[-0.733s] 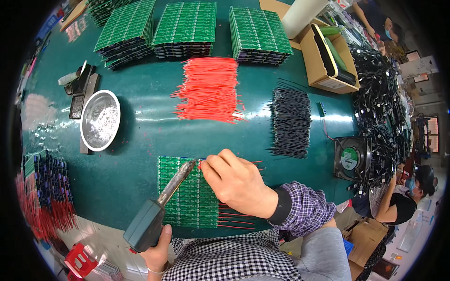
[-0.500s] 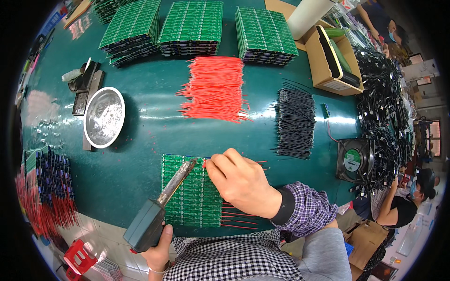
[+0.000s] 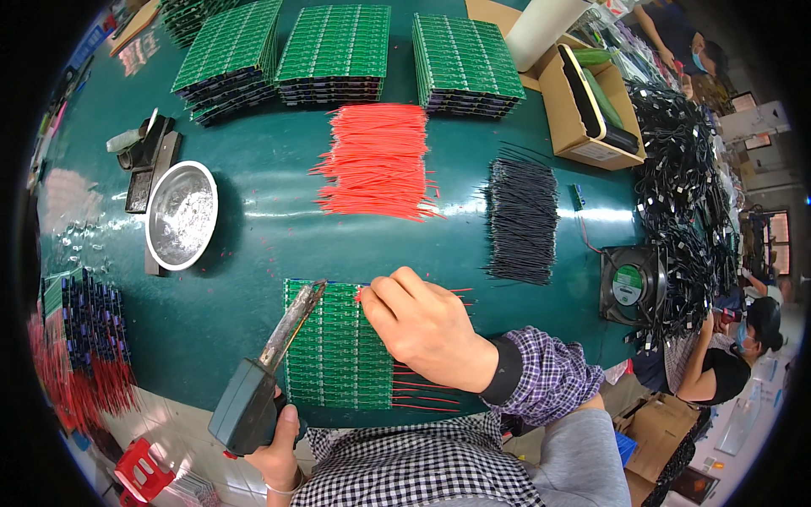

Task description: The person solders wires onto circuit boards by positioning the wires by hand and applying a soldering iron.

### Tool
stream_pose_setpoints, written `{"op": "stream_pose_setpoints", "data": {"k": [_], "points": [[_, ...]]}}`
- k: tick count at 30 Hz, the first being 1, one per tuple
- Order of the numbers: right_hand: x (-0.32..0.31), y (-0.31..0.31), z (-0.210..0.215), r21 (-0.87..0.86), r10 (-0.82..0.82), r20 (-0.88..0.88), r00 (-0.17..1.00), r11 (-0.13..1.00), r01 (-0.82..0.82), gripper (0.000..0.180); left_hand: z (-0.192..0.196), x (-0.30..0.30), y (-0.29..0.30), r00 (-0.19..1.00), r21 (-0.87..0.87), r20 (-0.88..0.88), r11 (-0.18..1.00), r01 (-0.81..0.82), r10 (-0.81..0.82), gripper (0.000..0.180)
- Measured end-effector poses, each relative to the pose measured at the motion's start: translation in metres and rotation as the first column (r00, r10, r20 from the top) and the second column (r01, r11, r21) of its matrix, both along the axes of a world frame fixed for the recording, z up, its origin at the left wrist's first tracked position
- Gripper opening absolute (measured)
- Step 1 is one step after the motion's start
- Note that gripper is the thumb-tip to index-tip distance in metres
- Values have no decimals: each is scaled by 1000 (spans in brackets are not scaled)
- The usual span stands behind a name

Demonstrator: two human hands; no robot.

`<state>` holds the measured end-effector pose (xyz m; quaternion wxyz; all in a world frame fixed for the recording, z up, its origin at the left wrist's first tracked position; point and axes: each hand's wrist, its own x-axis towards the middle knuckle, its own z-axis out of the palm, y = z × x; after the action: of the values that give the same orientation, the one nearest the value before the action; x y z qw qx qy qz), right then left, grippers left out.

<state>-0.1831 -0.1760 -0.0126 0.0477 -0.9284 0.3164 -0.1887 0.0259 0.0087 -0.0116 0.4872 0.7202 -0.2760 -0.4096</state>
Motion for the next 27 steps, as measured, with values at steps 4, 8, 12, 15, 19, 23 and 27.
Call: {"op": "stream_pose_setpoints", "data": {"k": [4, 8, 12, 15, 19, 23, 27], "points": [[-1, 2, -2, 29, -18, 25, 1000, 999, 17, 33, 3, -1, -3, 1000, 28, 14, 999, 21, -21, 39], [1, 2, -2, 30, -21, 15, 1000, 999, 21, 32, 4, -1, -2, 999, 43, 26, 999, 26, -27, 39], [1, 2, -3, 11, -23, 49, 999, 1000, 22, 31, 4, -3, -2, 1000, 44, 17, 999, 14, -15, 39], [1, 2, -3, 9, -24, 52, 998, 1000, 24, 31, 1, -1, 2, 1000, 83, -12, 997, 5, -4, 38], [0, 3, -4, 21, -27, 45, 999, 999, 26, 32, -15, 3, 2, 964, -54, 241, 990, 131, -114, 33], [0, 3, -1, 26, -26, 11, 1000, 999, 26, 32, -12, 0, -10, 962, -86, 254, 989, 121, -96, 24], [0, 3, 0, 36, -27, 7, 1000, 999, 26, 33, -14, 1, -11, 940, -110, 310, 977, 181, -139, 24]]}}
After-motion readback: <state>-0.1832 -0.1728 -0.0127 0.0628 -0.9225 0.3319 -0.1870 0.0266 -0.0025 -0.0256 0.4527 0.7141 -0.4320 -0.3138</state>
